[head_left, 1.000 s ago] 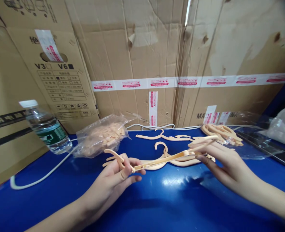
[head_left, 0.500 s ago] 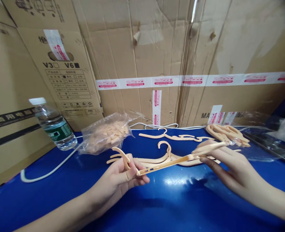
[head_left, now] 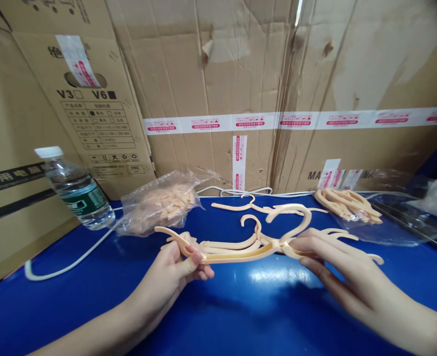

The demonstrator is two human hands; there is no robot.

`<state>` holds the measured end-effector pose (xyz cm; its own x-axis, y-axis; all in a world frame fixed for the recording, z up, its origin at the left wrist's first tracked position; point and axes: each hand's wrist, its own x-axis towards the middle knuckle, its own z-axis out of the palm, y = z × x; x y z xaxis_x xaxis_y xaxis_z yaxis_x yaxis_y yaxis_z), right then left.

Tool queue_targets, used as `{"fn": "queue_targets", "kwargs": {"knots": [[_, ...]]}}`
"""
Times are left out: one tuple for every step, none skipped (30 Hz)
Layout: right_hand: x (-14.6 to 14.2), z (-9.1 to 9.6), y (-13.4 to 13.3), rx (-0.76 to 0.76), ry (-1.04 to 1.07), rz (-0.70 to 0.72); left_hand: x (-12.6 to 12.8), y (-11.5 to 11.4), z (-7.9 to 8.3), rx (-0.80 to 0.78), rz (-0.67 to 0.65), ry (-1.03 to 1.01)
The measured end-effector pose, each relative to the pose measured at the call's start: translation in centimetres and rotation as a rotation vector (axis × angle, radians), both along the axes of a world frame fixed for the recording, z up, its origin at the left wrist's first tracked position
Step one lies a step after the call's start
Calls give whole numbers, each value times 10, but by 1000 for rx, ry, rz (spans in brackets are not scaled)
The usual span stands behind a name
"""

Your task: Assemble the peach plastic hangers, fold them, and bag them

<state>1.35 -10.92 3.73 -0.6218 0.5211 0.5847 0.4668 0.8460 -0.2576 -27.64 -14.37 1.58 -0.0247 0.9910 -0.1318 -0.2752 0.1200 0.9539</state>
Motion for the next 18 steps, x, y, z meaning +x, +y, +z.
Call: {"fn": "queue_targets", "kwargs": {"knots": [[0, 0, -1, -19, 5, -15, 1, 0, 0, 7, 17, 7], [0, -1, -2, -43, 8, -33, 2, -1, 1, 10, 37, 10], [1, -2, -2, -71, 13, -55, 3, -2, 1, 10, 59, 9], [2, -3, -1, -97, 22, -77, 4, -3, 2, 9, 79, 6], [2, -5, 0, -120, 35, -96, 5, -3, 2, 9, 97, 0], [3, -6, 1, -142, 50, -112, 5, -4, 2, 15, 112, -5], [4, -7, 3, -164, 66, -120, 6, -4, 2, 25, 124, -6], [4, -8, 4, -188, 76, -124, 6, -4, 2, 38, 135, -1], [5, -8, 6, -211, 82, -128, 6, -4, 2, 52, 147, 8], [6, -8, 7, -231, 86, -134, 6, -5, 2, 61, 160, 20], [6, -8, 9, -246, 91, -142, 6, -5, 2, 64, 169, 41], [7, -7, 10, -251, 99, -151, 7, -6, 1, 64, 163, 74], [8, -6, 12, -249, 105, -161, 8, -9, 0, 64, 130, 125], [9, -5, 14, -251, 105, -168, 10, -12, -1, 72, 68, 198], [10, -5, 15, -258, 97, -168, 13, -17, -2, 102, -17, 291], [11, -5, 16, -271, 78, -162, 16, -23, -4, 154, -114, 396], [11, -5, 17, -288, 48, -153, 20, -30, -6, 239, -199, 499], [11, -6, 18, -306, 11, -139, 24, -37, -8, 357, -266, 589]]}}
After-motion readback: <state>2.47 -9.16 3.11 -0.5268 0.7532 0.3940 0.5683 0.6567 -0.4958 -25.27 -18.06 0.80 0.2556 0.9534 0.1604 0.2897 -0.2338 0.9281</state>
